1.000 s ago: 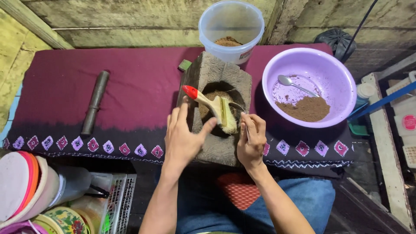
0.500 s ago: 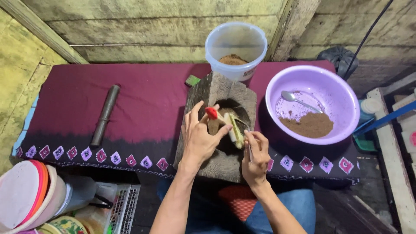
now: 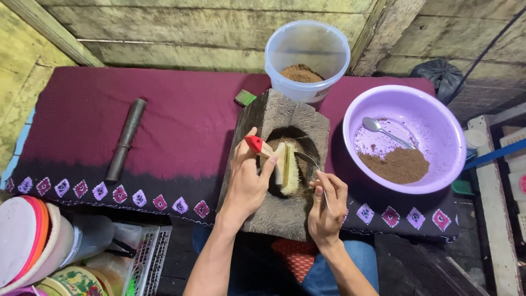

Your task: The person uses a spoon to scoop brown powder into a hollow wooden block, using a brush to gather the powder together and level it inside the cavity.

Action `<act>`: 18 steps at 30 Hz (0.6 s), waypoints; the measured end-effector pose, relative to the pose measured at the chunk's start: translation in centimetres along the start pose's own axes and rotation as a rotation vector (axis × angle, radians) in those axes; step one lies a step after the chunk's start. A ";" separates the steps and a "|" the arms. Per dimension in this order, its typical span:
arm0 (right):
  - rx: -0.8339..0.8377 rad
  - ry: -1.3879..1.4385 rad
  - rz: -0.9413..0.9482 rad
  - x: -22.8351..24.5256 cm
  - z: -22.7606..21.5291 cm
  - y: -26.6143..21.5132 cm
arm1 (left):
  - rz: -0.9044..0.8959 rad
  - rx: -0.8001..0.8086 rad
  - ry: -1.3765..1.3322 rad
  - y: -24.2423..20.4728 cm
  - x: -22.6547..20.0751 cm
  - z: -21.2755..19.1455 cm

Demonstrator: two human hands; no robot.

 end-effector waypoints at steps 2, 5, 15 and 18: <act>0.010 0.003 0.021 0.2 0.0 0.2 | -0.027 0.039 0.003 -0.1 -0.1 0.1; 0.001 0.024 0.044 0.1 0.0 0.2 | 0.011 0.040 0.009 -0.4 0.1 0.4; 0.006 -0.010 0.054 -0.6 -0.5 1.5 | 0.070 0.009 0.143 -0.6 0.0 0.0; -0.066 0.054 0.185 -1.5 -0.5 1.2 | 0.047 0.044 0.174 -0.6 -0.2 -0.1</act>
Point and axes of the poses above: each hand's wrist, its own y-axis towards the middle knuckle, its own z-axis out of the palm, x = y × z, the point moved 7 cm from there along y, towards the middle knuckle, and after that the axes turned 8 degrees about -z, right-handed, at the moved point
